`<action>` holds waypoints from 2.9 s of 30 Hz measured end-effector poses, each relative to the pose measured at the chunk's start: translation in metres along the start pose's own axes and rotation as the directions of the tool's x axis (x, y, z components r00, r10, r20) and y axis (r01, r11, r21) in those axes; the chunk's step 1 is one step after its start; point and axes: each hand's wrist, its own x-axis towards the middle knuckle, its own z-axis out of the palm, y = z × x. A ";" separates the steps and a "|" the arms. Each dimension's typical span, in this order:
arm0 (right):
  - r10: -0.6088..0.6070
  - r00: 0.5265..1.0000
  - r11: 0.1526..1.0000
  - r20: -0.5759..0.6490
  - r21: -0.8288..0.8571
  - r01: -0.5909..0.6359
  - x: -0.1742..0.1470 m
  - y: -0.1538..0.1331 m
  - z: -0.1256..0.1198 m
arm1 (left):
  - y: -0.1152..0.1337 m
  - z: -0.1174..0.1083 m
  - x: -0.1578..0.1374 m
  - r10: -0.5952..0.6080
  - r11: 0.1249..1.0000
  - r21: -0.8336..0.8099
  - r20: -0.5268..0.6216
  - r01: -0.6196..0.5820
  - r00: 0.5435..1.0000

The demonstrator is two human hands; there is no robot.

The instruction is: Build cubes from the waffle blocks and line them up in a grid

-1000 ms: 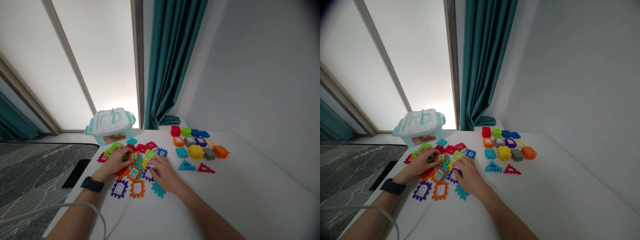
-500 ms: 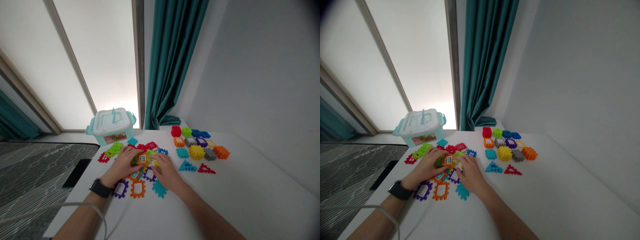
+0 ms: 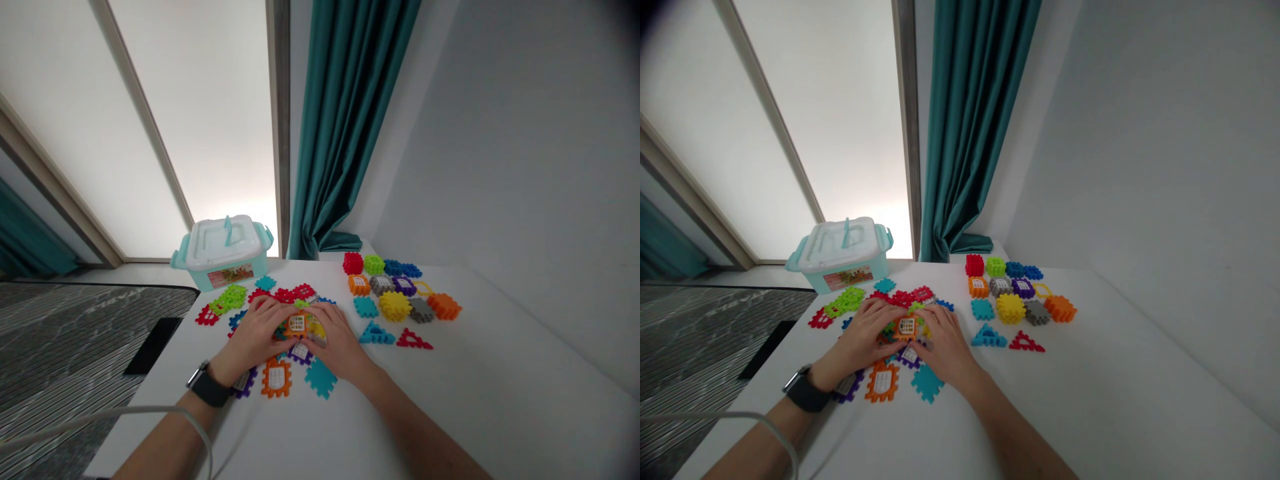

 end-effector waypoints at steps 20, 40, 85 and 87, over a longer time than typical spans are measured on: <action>0.031 0.997 0.996 -0.076 0.083 -0.024 0.002 0.002 -0.008 | -0.013 0.005 -0.006 -0.105 0.991 -0.093 -0.075 0.098 0.992; -0.056 0.991 0.998 -0.123 0.029 0.060 0.000 0.001 -0.016 | -0.016 0.006 -0.004 -0.179 0.956 -0.250 -0.096 0.150 0.979; -0.189 0.980 0.982 -0.068 -0.013 0.189 0.000 -0.009 -0.010 | 0.002 -0.001 0.007 -0.410 0.595 -0.700 0.159 0.395 0.898; -0.221 0.974 0.975 -0.055 -0.024 0.220 0.001 -0.008 -0.012 | 0.003 -0.001 0.007 -0.392 0.603 -0.698 0.162 0.386 0.905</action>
